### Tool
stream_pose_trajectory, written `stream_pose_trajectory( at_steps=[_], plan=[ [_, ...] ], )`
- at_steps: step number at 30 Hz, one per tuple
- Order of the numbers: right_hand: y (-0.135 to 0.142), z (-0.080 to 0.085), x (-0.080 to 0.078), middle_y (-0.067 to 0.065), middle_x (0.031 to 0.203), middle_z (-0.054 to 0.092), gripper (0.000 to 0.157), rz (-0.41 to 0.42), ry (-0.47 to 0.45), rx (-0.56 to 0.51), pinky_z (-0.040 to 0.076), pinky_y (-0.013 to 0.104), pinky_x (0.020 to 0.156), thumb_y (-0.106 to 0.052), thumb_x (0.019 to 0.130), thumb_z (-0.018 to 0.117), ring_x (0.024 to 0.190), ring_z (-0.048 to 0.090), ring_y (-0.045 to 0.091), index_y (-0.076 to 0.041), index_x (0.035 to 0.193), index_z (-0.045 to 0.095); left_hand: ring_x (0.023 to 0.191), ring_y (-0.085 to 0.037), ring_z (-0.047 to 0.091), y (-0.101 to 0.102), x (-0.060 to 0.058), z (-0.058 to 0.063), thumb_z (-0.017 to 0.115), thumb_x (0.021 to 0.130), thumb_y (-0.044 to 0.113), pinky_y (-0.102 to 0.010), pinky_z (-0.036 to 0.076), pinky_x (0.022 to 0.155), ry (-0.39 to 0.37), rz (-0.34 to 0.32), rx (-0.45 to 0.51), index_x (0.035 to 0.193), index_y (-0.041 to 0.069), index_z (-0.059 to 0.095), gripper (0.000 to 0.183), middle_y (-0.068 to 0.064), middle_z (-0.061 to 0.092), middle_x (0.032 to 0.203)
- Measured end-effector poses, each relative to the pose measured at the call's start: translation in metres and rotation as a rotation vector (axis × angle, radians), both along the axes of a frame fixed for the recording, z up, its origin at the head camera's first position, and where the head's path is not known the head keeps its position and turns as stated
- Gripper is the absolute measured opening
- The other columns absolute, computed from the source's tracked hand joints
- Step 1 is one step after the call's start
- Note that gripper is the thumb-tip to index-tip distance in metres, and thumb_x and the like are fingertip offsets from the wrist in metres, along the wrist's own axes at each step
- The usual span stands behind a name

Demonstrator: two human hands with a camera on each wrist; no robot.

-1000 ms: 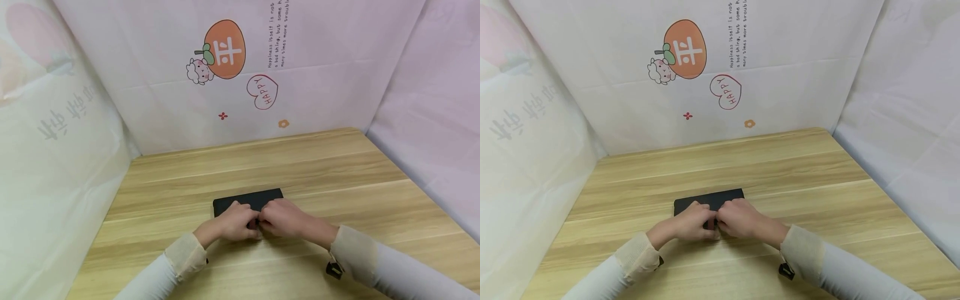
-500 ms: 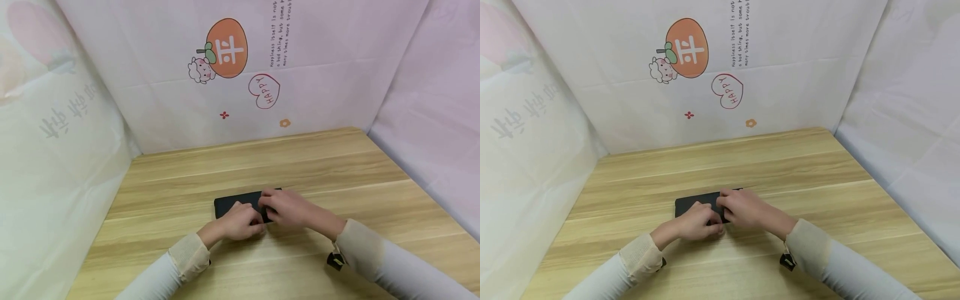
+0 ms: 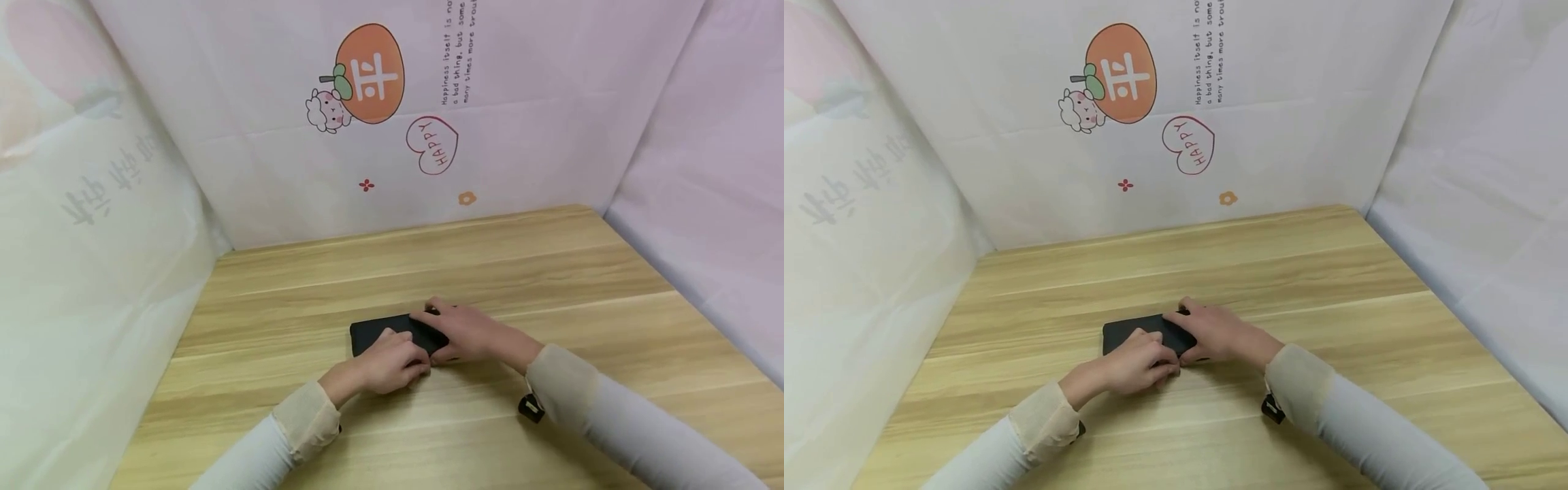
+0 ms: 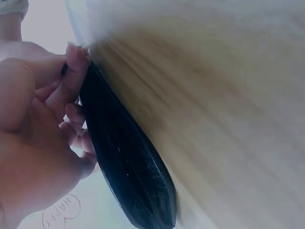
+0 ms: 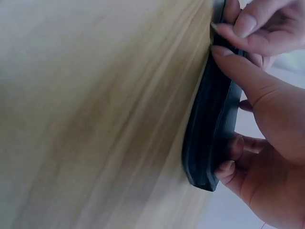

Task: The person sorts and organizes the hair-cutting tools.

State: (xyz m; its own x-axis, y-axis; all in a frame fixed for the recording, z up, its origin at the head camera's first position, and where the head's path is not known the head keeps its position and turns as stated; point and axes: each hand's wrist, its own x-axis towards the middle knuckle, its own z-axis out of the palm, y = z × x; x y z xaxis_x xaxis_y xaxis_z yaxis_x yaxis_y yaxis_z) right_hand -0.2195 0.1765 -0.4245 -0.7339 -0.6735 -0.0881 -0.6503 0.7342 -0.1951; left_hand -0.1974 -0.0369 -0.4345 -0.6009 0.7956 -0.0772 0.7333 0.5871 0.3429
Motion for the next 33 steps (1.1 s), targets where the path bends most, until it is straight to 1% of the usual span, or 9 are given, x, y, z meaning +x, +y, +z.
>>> stream_pose_trajectory(
  at_steps=[4, 7, 9, 12, 15, 19, 27, 33],
  plan=[
    [0.000, 0.000, -0.004, 0.017, 0.147, 0.043, 0.085, 0.006, -0.035, -0.010, 0.054, 0.046, 0.084, -0.053, 0.091, 0.074, 0.098, 0.062, 0.028, -0.018, 0.159, 0.038, 0.080, -0.006, 0.043, -0.003, 0.003, 0.000, 0.059, 0.106, 0.027, -0.032, 0.033, 0.084, 0.045, -0.006, -0.004, 0.109, 0.026, 0.077, 0.019, 0.019, 0.065, 0.091],
    [0.001, 0.002, -0.005, 0.017, 0.148, 0.042, 0.085, 0.003, -0.044, -0.008, 0.054, 0.047, 0.084, -0.053, 0.091, 0.073, 0.099, 0.062, 0.028, -0.018, 0.160, 0.036, 0.079, -0.006, 0.043, -0.004, 0.003, 0.001, 0.059, 0.106, 0.028, -0.031, 0.033, 0.083, 0.083, -0.010, -0.014, 0.111, 0.026, 0.076, 0.018, 0.018, 0.066, 0.091],
    [0.001, 0.002, -0.006, 0.017, 0.149, 0.041, 0.086, 0.002, -0.047, -0.009, 0.054, 0.046, 0.084, -0.054, 0.091, 0.073, 0.098, 0.062, 0.028, -0.019, 0.160, 0.036, 0.080, -0.006, 0.043, -0.004, 0.003, 0.001, 0.058, 0.106, 0.028, -0.030, 0.033, 0.082, 0.096, -0.014, -0.022, 0.112, 0.027, 0.076, 0.019, 0.017, 0.066, 0.092],
    [0.002, 0.002, -0.007, 0.016, 0.148, 0.041, 0.087, 0.001, -0.055, -0.011, 0.054, 0.046, 0.086, -0.054, 0.090, 0.074, 0.096, 0.062, 0.027, -0.019, 0.160, 0.035, 0.082, -0.006, 0.044, -0.004, 0.003, 0.001, 0.059, 0.106, 0.027, -0.029, 0.033, 0.081, 0.095, -0.021, -0.029, 0.112, 0.027, 0.076, 0.019, 0.018, 0.067, 0.095],
    [0.002, 0.002, -0.007, 0.015, 0.148, 0.042, 0.088, 0.001, -0.073, -0.024, 0.053, 0.046, 0.087, -0.054, 0.089, 0.074, 0.097, 0.061, 0.027, -0.019, 0.160, 0.036, 0.084, -0.006, 0.045, -0.006, 0.003, 0.001, 0.060, 0.105, 0.026, -0.029, 0.032, 0.079, 0.073, -0.023, -0.034, 0.111, 0.026, 0.078, 0.019, 0.017, 0.069, 0.098],
    [0.002, 0.001, -0.007, 0.015, 0.149, 0.041, 0.088, -0.007, -0.103, -0.047, 0.052, 0.047, 0.090, -0.053, 0.089, 0.075, 0.099, 0.061, 0.028, -0.019, 0.160, 0.036, 0.083, -0.006, 0.046, -0.010, 0.003, 0.003, 0.062, 0.104, 0.025, -0.027, 0.032, 0.076, 0.065, -0.028, -0.049, 0.109, 0.024, 0.079, 0.018, 0.016, 0.069, 0.097],
    [0.003, -0.001, -0.009, 0.012, 0.150, 0.040, 0.090, -0.025, -0.124, -0.061, 0.049, 0.047, 0.094, -0.054, 0.088, 0.077, 0.107, 0.060, 0.028, -0.022, 0.161, 0.035, 0.075, -0.005, 0.043, -0.024, 0.007, 0.006, 0.062, 0.104, 0.024, -0.024, 0.034, 0.072, 0.086, -0.030, -0.088, 0.107, 0.022, 0.079, 0.017, 0.013, 0.068, 0.093],
    [0.003, -0.003, -0.008, 0.011, 0.153, 0.039, 0.090, -0.039, -0.127, -0.057, 0.049, 0.047, 0.096, -0.055, 0.087, 0.077, 0.111, 0.059, 0.028, -0.025, 0.161, 0.034, 0.074, -0.007, 0.043, -0.041, 0.014, 0.009, 0.064, 0.102, 0.022, -0.024, 0.033, 0.070, 0.101, -0.017, -0.079, 0.105, 0.019, 0.079, 0.016, 0.009, 0.069, 0.092]
  ],
)
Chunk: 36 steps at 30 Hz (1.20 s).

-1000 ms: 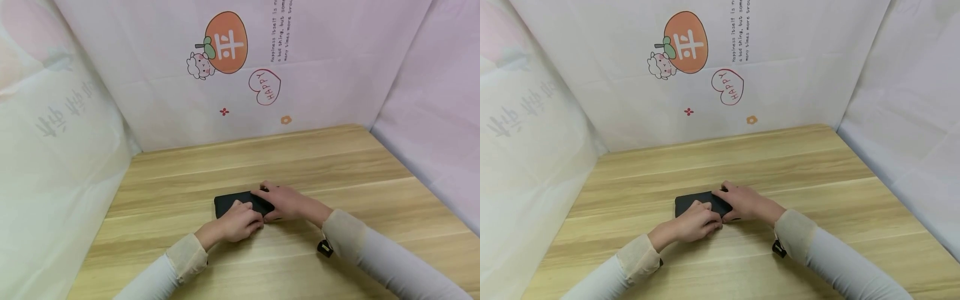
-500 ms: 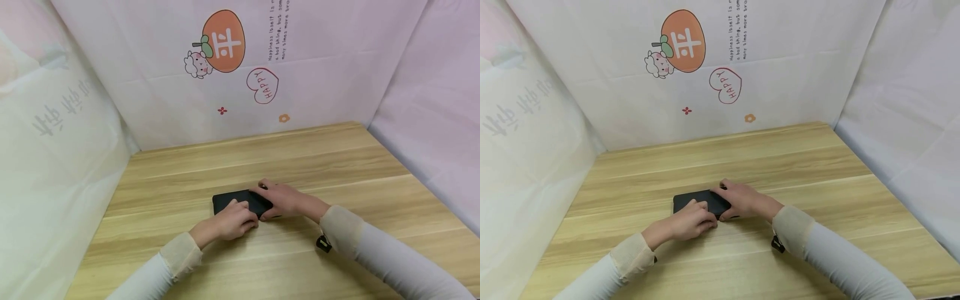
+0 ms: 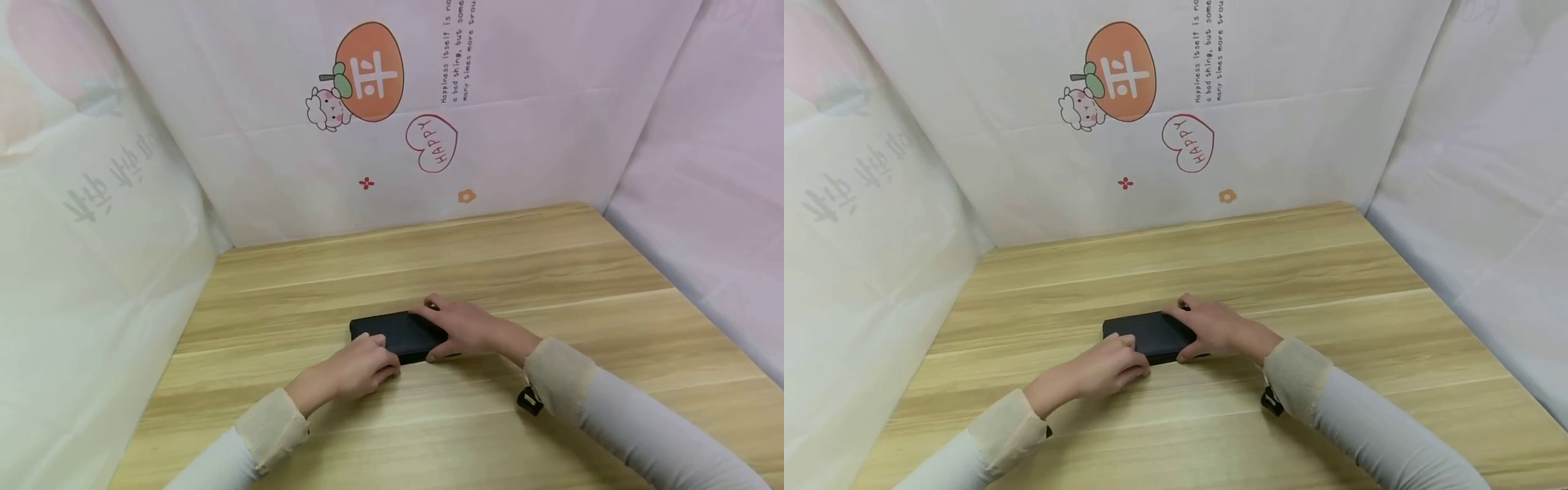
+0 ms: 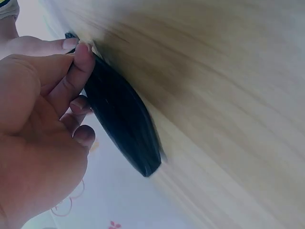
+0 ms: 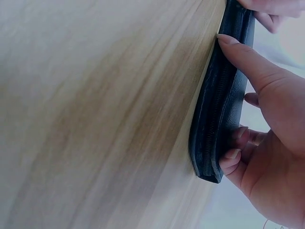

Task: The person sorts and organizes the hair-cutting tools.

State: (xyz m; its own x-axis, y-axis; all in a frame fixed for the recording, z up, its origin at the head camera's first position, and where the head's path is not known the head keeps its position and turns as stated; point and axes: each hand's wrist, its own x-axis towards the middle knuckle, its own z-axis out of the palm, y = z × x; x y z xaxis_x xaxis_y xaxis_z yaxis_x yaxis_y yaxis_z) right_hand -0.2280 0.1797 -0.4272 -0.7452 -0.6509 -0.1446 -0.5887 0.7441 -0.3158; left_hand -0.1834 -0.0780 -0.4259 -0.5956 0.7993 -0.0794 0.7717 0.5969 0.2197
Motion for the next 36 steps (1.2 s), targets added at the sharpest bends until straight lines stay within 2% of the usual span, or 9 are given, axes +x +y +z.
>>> stream_pose_trajectory(
  at_steps=[9, 17, 23, 28, 31, 36],
  plan=[
    [0.000, 0.001, -0.001, 0.009, 0.156, 0.037, 0.091, -0.009, -0.039, 0.025, 0.049, 0.047, 0.097, -0.057, 0.087, 0.077, 0.110, 0.060, 0.026, -0.028, 0.161, 0.033, 0.074, -0.008, 0.044, -0.032, 0.006, 0.002, 0.065, 0.101, 0.011, -0.022, 0.041, 0.069, -0.051, 0.029, 0.070, 0.099, 0.011, 0.078, 0.014, 0.004, 0.069, 0.087],
    [0.000, 0.003, -0.003, 0.009, 0.159, 0.034, 0.089, -0.006, -0.058, 0.018, 0.049, 0.047, 0.098, -0.055, 0.087, 0.077, 0.111, 0.061, 0.026, -0.028, 0.160, 0.034, 0.078, -0.007, 0.056, -0.057, -0.001, 0.003, 0.063, 0.099, 0.003, -0.031, 0.051, 0.079, -0.044, 0.008, 0.097, 0.096, 0.009, 0.076, 0.015, 0.002, 0.071, 0.086],
    [-0.001, 0.003, -0.004, 0.008, 0.159, 0.034, 0.085, 0.015, -0.043, 0.015, 0.048, 0.047, 0.101, -0.055, 0.088, 0.077, 0.116, 0.060, 0.026, -0.028, 0.158, 0.037, 0.072, -0.005, 0.048, -0.067, -0.005, 0.003, 0.064, 0.099, 0.003, -0.029, 0.047, 0.076, -0.046, -0.006, 0.093, 0.092, 0.011, 0.073, 0.014, 0.010, 0.061, 0.076],
    [-0.001, 0.002, -0.004, 0.008, 0.157, 0.037, 0.084, 0.032, -0.033, 0.004, 0.048, 0.047, 0.101, -0.053, 0.087, 0.078, 0.118, 0.060, 0.027, -0.025, 0.157, 0.040, 0.064, -0.003, 0.038, -0.076, -0.013, 0.001, 0.063, 0.099, 0.002, -0.023, 0.039, 0.065, -0.108, -0.003, 0.142, 0.083, 0.010, 0.068, 0.018, 0.012, 0.046, 0.067],
    [-0.001, 0.002, -0.004, 0.009, 0.157, 0.037, 0.084, 0.037, -0.030, -0.001, 0.048, 0.048, 0.100, -0.054, 0.087, 0.078, 0.119, 0.060, 0.028, -0.025, 0.157, 0.040, 0.060, -0.001, 0.036, -0.080, -0.021, 0.000, 0.063, 0.099, -0.001, -0.023, 0.038, 0.061, -0.132, 0.001, 0.169, 0.082, 0.009, 0.068, 0.020, 0.012, 0.045, 0.065],
    [0.000, 0.003, -0.004, 0.011, 0.157, 0.037, 0.083, 0.036, -0.038, -0.023, 0.047, 0.050, 0.102, -0.052, 0.087, 0.079, 0.121, 0.059, 0.031, -0.023, 0.156, 0.043, 0.059, -0.002, 0.036, -0.082, -0.035, -0.001, 0.061, 0.097, -0.005, -0.023, 0.037, 0.060, -0.126, 0.015, 0.186, 0.083, 0.008, 0.070, 0.021, 0.009, 0.050, 0.066]
  ],
)
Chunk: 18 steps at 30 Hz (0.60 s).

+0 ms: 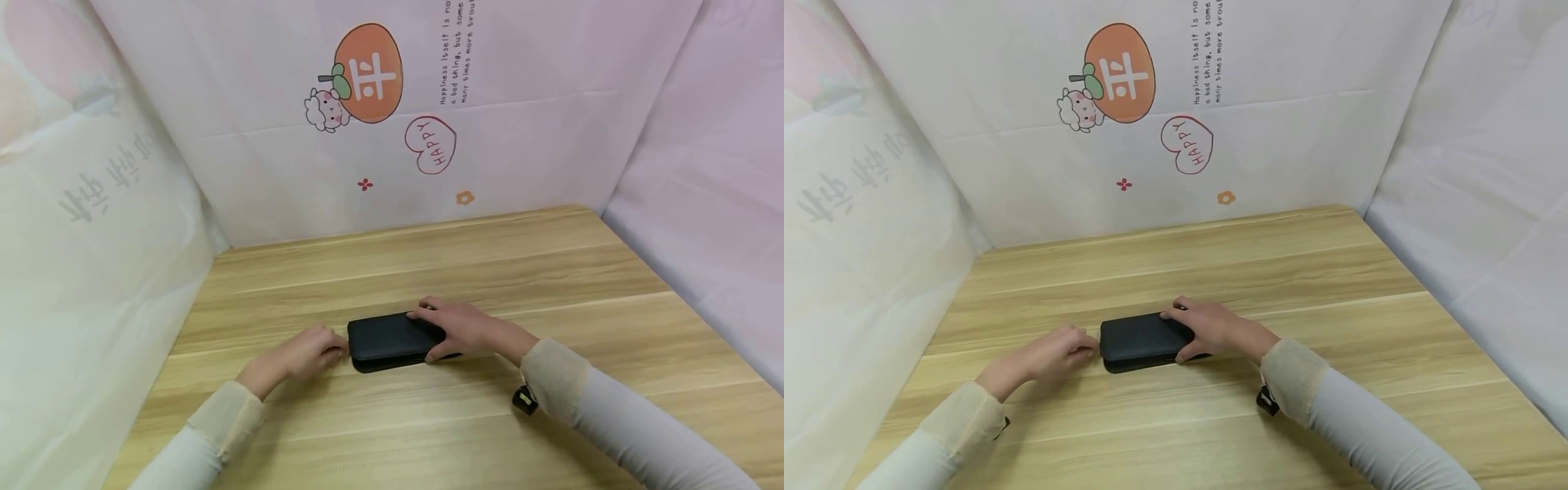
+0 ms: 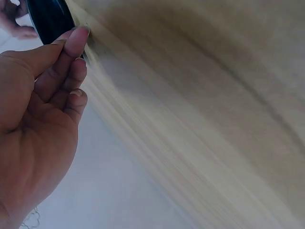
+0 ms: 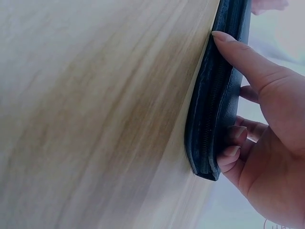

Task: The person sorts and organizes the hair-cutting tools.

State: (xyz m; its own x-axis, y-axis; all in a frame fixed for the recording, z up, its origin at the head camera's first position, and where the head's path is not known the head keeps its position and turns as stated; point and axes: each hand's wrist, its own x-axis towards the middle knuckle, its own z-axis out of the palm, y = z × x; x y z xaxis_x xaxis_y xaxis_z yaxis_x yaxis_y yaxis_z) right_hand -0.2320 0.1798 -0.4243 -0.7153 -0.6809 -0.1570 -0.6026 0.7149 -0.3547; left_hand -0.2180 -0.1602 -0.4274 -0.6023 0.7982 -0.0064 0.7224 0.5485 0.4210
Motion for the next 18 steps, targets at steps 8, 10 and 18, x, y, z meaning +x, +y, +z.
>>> stream_pose_trajectory(
  at_steps=[8, 10, 18],
  plan=[
    [0.003, 0.004, -0.001, 0.015, 0.161, 0.034, 0.083, 0.008, -0.016, 0.023, 0.045, 0.053, 0.105, -0.049, 0.089, 0.078, 0.131, 0.054, 0.035, -0.020, 0.158, 0.041, 0.060, -0.004, 0.034, 0.004, -0.016, 0.002, 0.060, 0.094, -0.008, -0.023, 0.034, 0.059, 0.008, -0.001, 0.010, 0.076, 0.006, 0.062, 0.023, 0.010, 0.042, 0.067],
    [0.004, 0.005, -0.002, 0.015, 0.160, 0.035, 0.083, 0.016, -0.001, 0.038, 0.045, 0.053, 0.104, -0.049, 0.089, 0.078, 0.131, 0.054, 0.035, -0.020, 0.157, 0.042, 0.061, -0.004, 0.035, 0.003, -0.019, 0.002, 0.060, 0.094, -0.008, -0.023, 0.034, 0.060, 0.010, -0.005, -0.001, 0.077, 0.006, 0.063, 0.022, 0.009, 0.043, 0.067],
    [0.004, 0.006, 0.000, 0.016, 0.160, 0.036, 0.082, 0.037, 0.024, 0.051, 0.044, 0.053, 0.106, -0.048, 0.089, 0.078, 0.133, 0.052, 0.037, -0.019, 0.157, 0.042, 0.063, -0.005, 0.042, 0.003, -0.034, 0.001, 0.062, 0.096, -0.006, -0.026, 0.041, 0.063, 0.010, 0.029, -0.004, 0.084, 0.005, 0.069, 0.018, -0.001, 0.060, 0.072]
  ],
)
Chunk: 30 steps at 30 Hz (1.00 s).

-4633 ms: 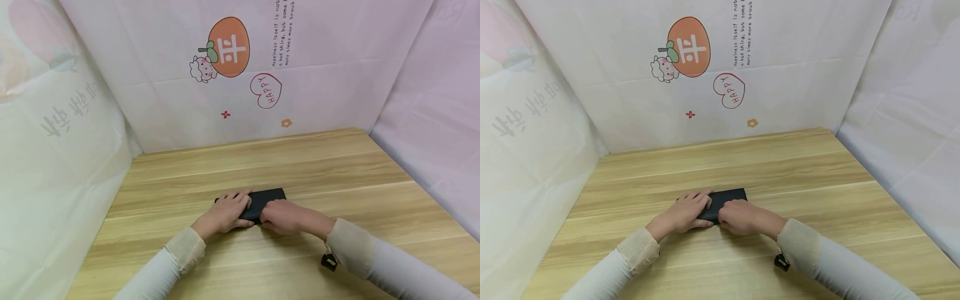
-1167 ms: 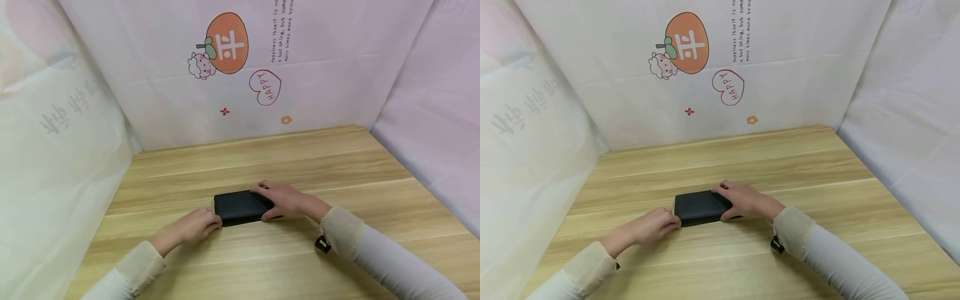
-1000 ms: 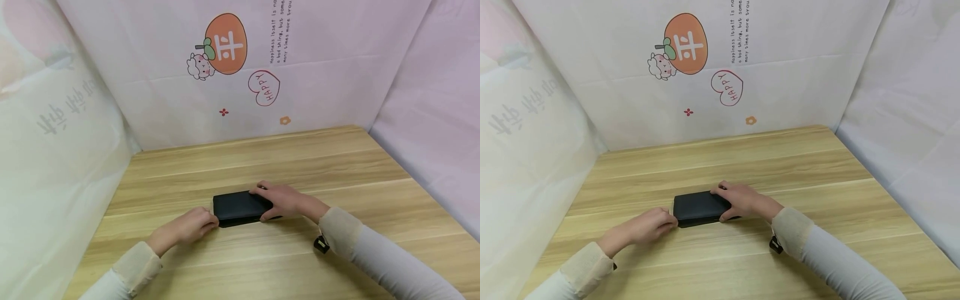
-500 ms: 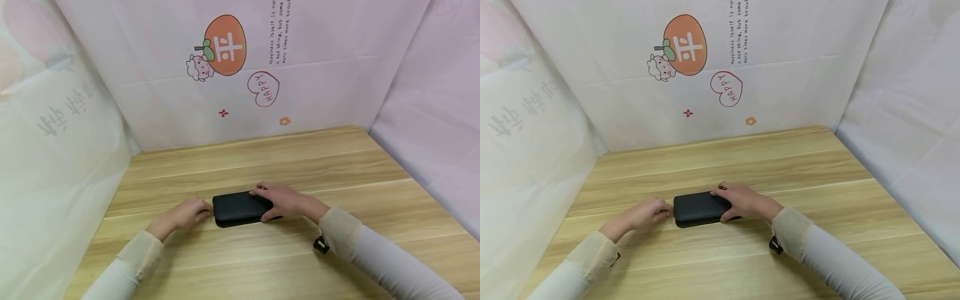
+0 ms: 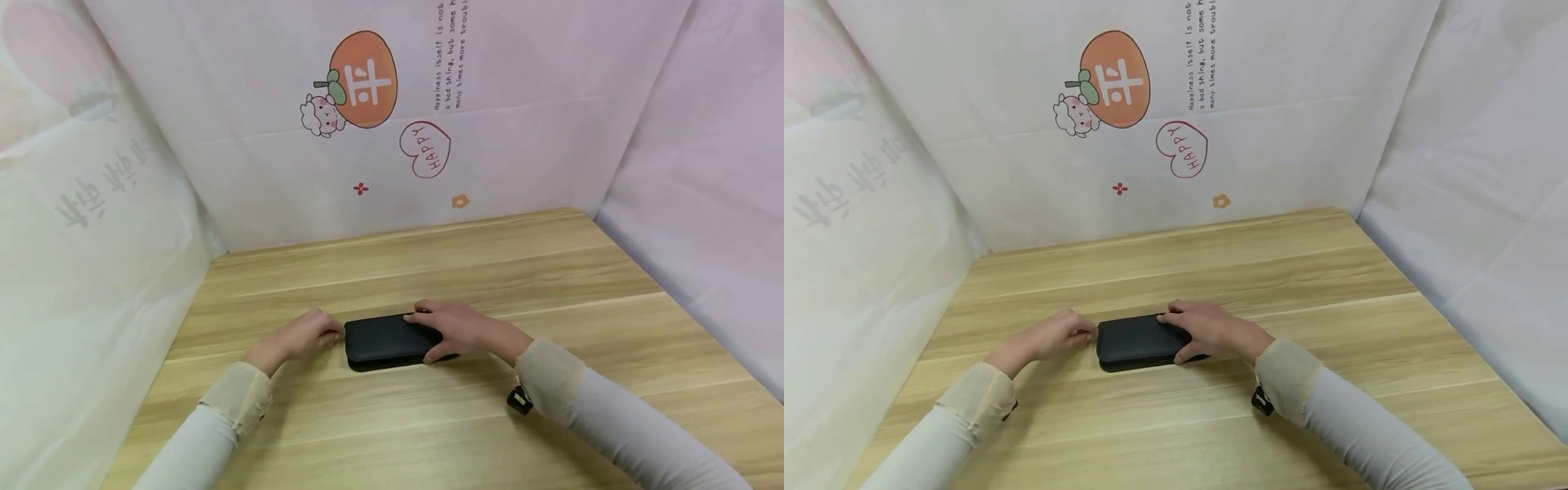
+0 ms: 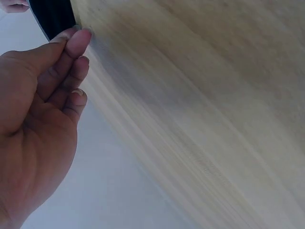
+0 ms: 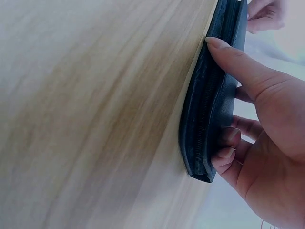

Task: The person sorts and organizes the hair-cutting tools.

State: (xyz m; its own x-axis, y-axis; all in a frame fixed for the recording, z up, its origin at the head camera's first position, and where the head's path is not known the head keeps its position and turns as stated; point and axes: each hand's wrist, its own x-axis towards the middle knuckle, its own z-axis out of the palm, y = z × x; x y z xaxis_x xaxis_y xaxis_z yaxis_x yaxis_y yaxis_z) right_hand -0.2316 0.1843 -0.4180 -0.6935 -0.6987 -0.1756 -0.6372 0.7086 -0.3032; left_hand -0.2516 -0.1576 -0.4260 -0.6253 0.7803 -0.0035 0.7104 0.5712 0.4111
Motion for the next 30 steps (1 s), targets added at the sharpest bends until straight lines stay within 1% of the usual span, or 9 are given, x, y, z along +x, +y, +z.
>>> stream_pose_trajectory(
  at_steps=[4, 7, 10, 16, 20, 25, 30],
  plan=[
    [0.000, -0.001, 0.000, 0.016, 0.160, 0.035, 0.082, -0.007, -0.002, -0.007, 0.044, 0.052, 0.106, -0.047, 0.089, 0.078, 0.132, 0.053, 0.036, -0.019, 0.157, 0.042, 0.063, -0.004, 0.045, 0.000, -0.001, 0.000, 0.061, 0.097, -0.006, -0.026, 0.043, 0.064, -0.004, -0.003, 0.005, 0.085, 0.005, 0.069, 0.018, -0.001, 0.061, 0.071],
    [0.001, -0.002, -0.001, 0.016, 0.160, 0.036, 0.082, -0.011, 0.005, -0.007, 0.044, 0.051, 0.106, -0.048, 0.089, 0.078, 0.131, 0.053, 0.035, -0.019, 0.157, 0.042, 0.062, -0.004, 0.045, 0.001, 0.000, 0.001, 0.059, 0.096, -0.007, -0.027, 0.043, 0.064, 0.006, 0.003, 0.011, 0.084, 0.005, 0.068, 0.020, 0.001, 0.059, 0.068],
    [0.001, -0.002, -0.001, 0.017, 0.158, 0.038, 0.081, 0.004, 0.017, -0.017, 0.045, 0.052, 0.105, -0.047, 0.089, 0.078, 0.129, 0.054, 0.036, -0.017, 0.156, 0.043, 0.062, -0.005, 0.044, 0.002, 0.003, 0.001, 0.059, 0.097, -0.007, -0.027, 0.042, 0.063, -0.001, 0.014, 0.001, 0.084, 0.006, 0.068, 0.021, 0.002, 0.058, 0.068],
    [0.001, -0.004, 0.002, 0.018, 0.158, 0.038, 0.081, 0.002, 0.020, -0.015, 0.045, 0.052, 0.105, -0.048, 0.089, 0.078, 0.130, 0.054, 0.036, -0.017, 0.157, 0.043, 0.064, -0.006, 0.045, 0.003, 0.008, 0.000, 0.060, 0.101, 0.000, -0.027, 0.043, 0.065, -0.021, 0.049, -0.019, 0.090, 0.007, 0.069, 0.016, 0.000, 0.061, 0.075],
    [0.001, -0.004, 0.004, 0.018, 0.157, 0.039, 0.081, -0.004, 0.028, -0.022, 0.045, 0.052, 0.105, -0.047, 0.090, 0.078, 0.130, 0.054, 0.036, -0.017, 0.157, 0.043, 0.065, -0.006, 0.046, 0.002, 0.011, -0.001, 0.061, 0.102, 0.004, -0.027, 0.044, 0.064, -0.009, 0.064, -0.022, 0.092, 0.010, 0.069, 0.014, -0.001, 0.064, 0.078],
    [0.000, -0.004, 0.004, 0.018, 0.157, 0.038, 0.081, -0.008, 0.024, -0.027, 0.045, 0.052, 0.105, -0.047, 0.090, 0.077, 0.131, 0.054, 0.036, -0.017, 0.157, 0.043, 0.065, -0.006, 0.046, 0.001, 0.013, 0.000, 0.061, 0.102, 0.006, -0.027, 0.044, 0.064, 0.007, 0.067, -0.021, 0.092, 0.012, 0.068, 0.014, -0.001, 0.065, 0.079],
    [0.000, -0.005, 0.004, 0.018, 0.158, 0.038, 0.082, -0.007, 0.023, -0.019, 0.046, 0.051, 0.105, -0.047, 0.090, 0.077, 0.131, 0.054, 0.035, -0.017, 0.157, 0.042, 0.070, -0.008, 0.048, -0.001, 0.012, -0.003, 0.062, 0.102, 0.006, -0.028, 0.045, 0.066, 0.014, 0.050, -0.014, 0.090, 0.012, 0.068, 0.014, 0.001, 0.063, 0.081]
  ],
)
